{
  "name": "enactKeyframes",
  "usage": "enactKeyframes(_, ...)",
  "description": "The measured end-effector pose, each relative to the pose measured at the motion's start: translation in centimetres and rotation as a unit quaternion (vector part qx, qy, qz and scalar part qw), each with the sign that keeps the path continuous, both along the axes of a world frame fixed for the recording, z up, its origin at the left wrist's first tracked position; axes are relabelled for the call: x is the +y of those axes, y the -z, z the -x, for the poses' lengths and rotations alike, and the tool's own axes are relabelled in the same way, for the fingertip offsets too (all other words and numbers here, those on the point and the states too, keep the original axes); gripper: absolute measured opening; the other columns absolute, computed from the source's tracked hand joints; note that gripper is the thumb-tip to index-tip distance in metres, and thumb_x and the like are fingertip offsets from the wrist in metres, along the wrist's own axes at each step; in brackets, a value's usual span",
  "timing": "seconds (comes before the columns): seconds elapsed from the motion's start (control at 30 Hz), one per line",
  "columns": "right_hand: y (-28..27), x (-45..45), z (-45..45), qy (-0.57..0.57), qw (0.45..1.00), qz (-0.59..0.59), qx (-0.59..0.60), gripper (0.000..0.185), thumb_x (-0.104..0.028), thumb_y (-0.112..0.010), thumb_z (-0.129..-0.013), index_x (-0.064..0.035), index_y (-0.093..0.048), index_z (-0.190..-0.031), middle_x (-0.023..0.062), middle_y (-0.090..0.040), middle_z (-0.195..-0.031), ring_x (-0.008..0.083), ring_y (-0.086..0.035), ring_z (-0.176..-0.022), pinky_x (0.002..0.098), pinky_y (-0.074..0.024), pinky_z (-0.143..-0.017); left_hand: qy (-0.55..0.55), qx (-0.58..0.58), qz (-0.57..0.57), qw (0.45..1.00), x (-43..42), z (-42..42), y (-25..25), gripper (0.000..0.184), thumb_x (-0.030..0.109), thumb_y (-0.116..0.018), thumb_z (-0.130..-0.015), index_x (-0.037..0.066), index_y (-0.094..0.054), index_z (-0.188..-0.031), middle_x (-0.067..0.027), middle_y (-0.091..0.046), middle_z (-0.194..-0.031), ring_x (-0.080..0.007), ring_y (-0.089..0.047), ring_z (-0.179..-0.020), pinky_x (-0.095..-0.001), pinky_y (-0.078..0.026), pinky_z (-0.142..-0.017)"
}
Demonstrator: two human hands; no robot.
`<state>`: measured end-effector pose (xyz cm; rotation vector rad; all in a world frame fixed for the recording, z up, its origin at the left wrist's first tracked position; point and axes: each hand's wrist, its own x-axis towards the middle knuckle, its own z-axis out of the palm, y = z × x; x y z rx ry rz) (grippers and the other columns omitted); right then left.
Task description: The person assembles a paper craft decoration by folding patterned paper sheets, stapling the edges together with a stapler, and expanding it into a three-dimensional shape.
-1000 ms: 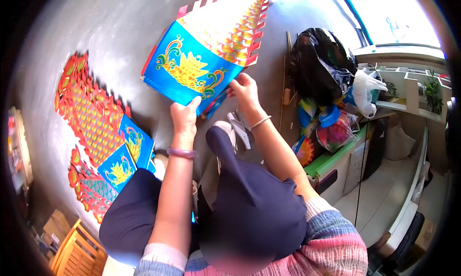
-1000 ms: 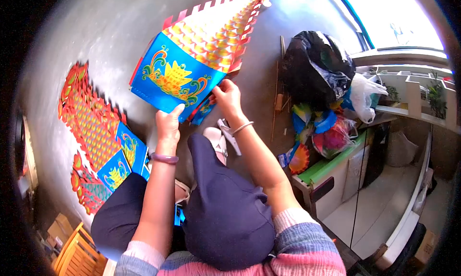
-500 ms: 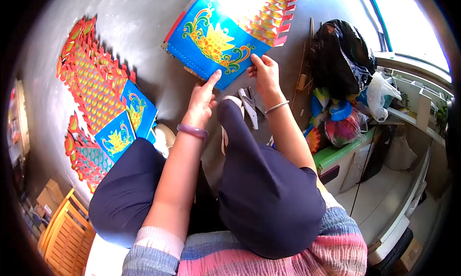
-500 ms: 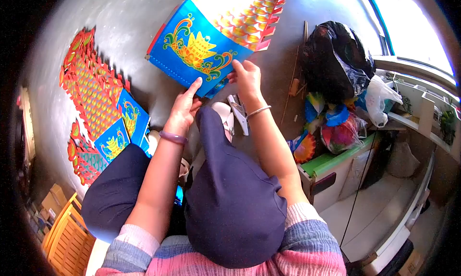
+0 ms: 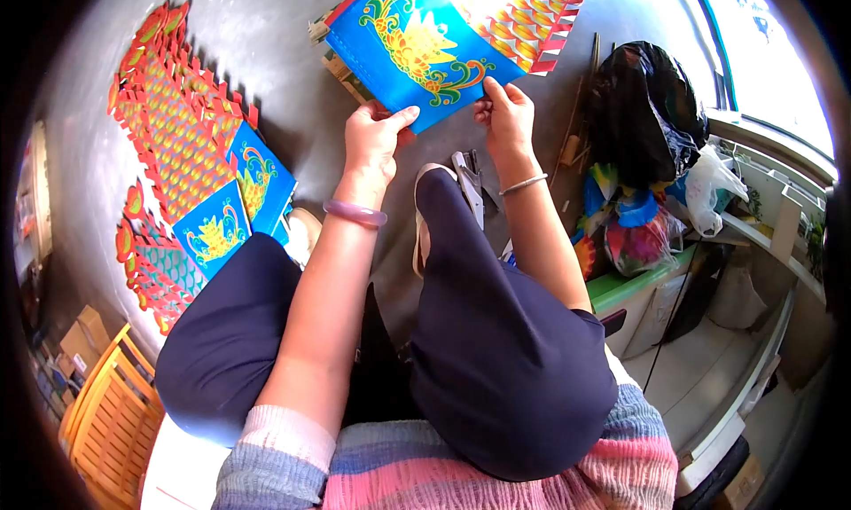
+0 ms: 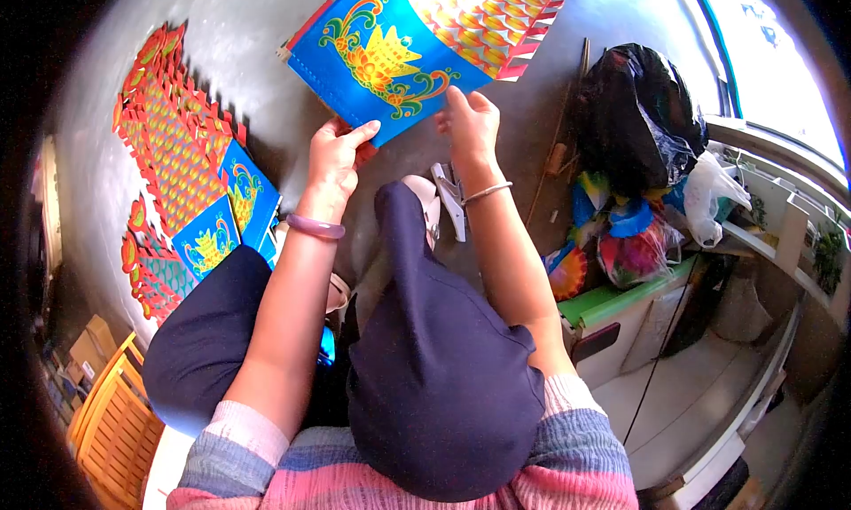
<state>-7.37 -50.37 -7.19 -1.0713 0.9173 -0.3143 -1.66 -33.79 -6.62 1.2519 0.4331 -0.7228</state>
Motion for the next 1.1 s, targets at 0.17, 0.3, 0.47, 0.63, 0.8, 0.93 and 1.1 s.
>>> enactKeyframes(0.17,0.5,-0.1,0.0,0.008,1.000,0.013,-0.001,0.014,-0.013,-0.057,-0.086,-0.0012,-0.054,-0.080,0.0065,-0.059,-0.066,0.0136,-0.055,-0.048,0.0243,-0.0415,-0.041,0.027,0.013,0.058,0.998,0.2,0.0,0.1,0.022,-0.001,-0.070,-0.071,0.001,-0.059,-0.089,-0.0065,-0.063,-0.082,-0.0158,-0.061,-0.068,-0.0280,-0.052,-0.059)
enactKeyframes(0.3,1.6,-0.5,1.3,-0.005,0.996,-0.055,-0.070,0.023,-0.021,-0.050,-0.091,0.0008,-0.056,-0.090,0.0071,-0.060,-0.070,0.0145,-0.057,-0.054,0.0258,-0.0449,-0.047,0.015,-0.012,0.045,0.999,0.1,0.0,0.6,0.022,-0.004,-0.069,-0.069,-0.002,-0.059,-0.088,-0.0082,-0.063,-0.080,-0.0167,-0.061,-0.067,-0.0282,-0.052,-0.059)
enactKeyframes(0.47,9.4,-0.3,9.5,-0.185,0.872,0.429,0.145,0.037,-0.020,-0.053,-0.083,0.0019,-0.053,-0.113,0.0177,-0.061,-0.091,0.0278,-0.059,-0.078,0.0371,-0.0484,-0.071,0.016,-0.007,0.044,0.999,0.0,-0.1,0.3,0.021,-0.004,-0.069,-0.069,-0.002,-0.059,-0.088,-0.0080,-0.063,-0.080,-0.0166,-0.061,-0.066,-0.0275,-0.052,-0.058)
enactKeyframes(0.63,8.3,3.5,15.6,-0.402,0.660,0.503,0.387,0.072,-0.027,-0.070,-0.067,-0.0029,-0.039,-0.128,0.0192,-0.044,-0.115,0.0362,-0.045,-0.105,0.0462,-0.0403,-0.086,0.039,0.012,0.029,0.999,0.2,-0.1,0.0,0.023,-0.003,-0.068,-0.072,0.002,-0.058,-0.091,-0.0061,-0.062,-0.083,-0.0153,-0.061,-0.069,-0.0271,-0.054,-0.062)
enactKeyframes(0.8,8.2,3.4,15.5,-0.391,0.658,0.463,0.448,0.083,-0.028,-0.077,-0.060,-0.0052,-0.038,-0.129,0.0161,-0.045,-0.114,0.0344,-0.045,-0.106,0.0455,-0.0405,-0.086,0.050,0.018,0.029,0.998,0.3,-0.3,0.3,0.023,-0.002,-0.068,-0.072,0.003,-0.058,-0.091,-0.0058,-0.062,-0.083,-0.0156,-0.061,-0.069,-0.0273,-0.054,-0.062)
enactKeyframes(0.93,8.2,1.6,15.9,-0.399,0.754,0.360,0.379,0.067,-0.028,-0.070,-0.068,-0.0035,-0.044,-0.125,0.0157,-0.053,-0.108,0.0267,-0.052,-0.099,0.0363,-0.0420,-0.084,0.041,0.024,0.026,0.999,0.4,-0.4,0.4,0.022,-0.002,-0.068,-0.072,0.003,-0.058,-0.091,-0.0056,-0.063,-0.083,-0.0158,-0.061,-0.070,-0.0273,-0.053,-0.062)
enactKeyframes(1.1,3.4,1.6,15.0,-0.221,0.955,-0.104,0.171,0.045,-0.026,-0.059,-0.076,0.0036,-0.053,-0.110,0.0079,-0.060,-0.092,0.0151,-0.056,-0.084,0.0301,-0.0448,-0.075,0.004,0.023,0.023,0.999,0.1,-0.3,0.2,0.016,-0.004,-0.068,-0.068,-0.002,-0.061,-0.082,-0.0093,-0.063,-0.080,-0.0174,-0.060,-0.065,-0.0289,-0.052,-0.057)
